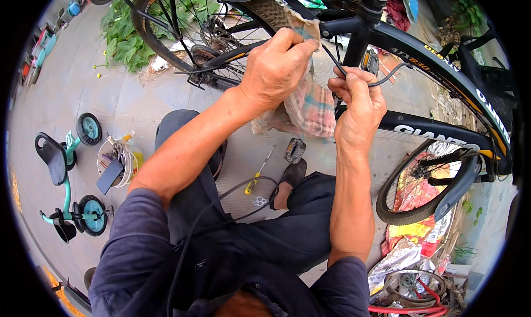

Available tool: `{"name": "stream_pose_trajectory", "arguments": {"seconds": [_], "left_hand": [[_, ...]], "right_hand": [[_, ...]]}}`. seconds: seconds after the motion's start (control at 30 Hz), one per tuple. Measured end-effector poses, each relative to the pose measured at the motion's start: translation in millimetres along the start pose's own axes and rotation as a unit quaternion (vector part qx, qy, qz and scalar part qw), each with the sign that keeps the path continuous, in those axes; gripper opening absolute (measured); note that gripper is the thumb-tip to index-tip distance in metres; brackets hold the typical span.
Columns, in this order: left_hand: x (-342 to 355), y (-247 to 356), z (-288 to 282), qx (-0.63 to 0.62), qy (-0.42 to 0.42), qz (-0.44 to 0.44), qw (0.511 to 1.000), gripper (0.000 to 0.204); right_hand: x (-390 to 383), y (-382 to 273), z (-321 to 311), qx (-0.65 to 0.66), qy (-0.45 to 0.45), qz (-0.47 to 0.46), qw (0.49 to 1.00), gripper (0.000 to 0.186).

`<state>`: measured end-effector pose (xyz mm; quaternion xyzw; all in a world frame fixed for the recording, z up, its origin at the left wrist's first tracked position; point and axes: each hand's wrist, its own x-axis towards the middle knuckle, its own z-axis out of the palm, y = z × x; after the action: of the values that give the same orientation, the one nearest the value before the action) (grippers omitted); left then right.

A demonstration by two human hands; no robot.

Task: The person uses a yellow screwdriver to tighten a bolt on the bicycle frame near the rear wheel. They then wipe the area with a cloth and continue adjusting the bolt with the screwdriver.

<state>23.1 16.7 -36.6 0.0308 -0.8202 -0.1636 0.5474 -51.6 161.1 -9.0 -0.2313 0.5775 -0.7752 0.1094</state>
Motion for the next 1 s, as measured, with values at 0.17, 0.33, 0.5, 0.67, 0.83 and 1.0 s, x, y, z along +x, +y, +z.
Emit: {"name": "stream_pose_trajectory", "arguments": {"seconds": [0.17,0.33,0.5,0.67,0.83,1.0], "left_hand": [[15,-8,-2,0.057,-0.095,0.099,0.989,0.041],[28,-22,-11,0.092,-0.179,0.178,0.963,0.047],[42,-29,-20,0.062,-0.25,0.209,0.943,0.05],[44,-24,-19,0.045,-0.259,0.168,0.95,0.044],[38,-24,-13,0.059,-0.218,0.183,0.957,0.038],[25,-23,-28,0.1,-0.241,0.162,0.952,0.041]], "right_hand": [[-2,-7,2,-0.003,-0.019,0.019,1.0,0.013],[-1,-11,2,-0.006,-0.02,0.025,0.999,0.013],[-1,-10,1,-0.002,-0.028,0.034,0.999,0.012],[0,-7,-1,-0.005,-0.032,0.026,0.999,0.011],[1,-10,-1,-0.014,-0.031,0.022,0.999,0.011],[1,-13,1,-0.017,-0.028,0.026,0.999,0.013]]}}
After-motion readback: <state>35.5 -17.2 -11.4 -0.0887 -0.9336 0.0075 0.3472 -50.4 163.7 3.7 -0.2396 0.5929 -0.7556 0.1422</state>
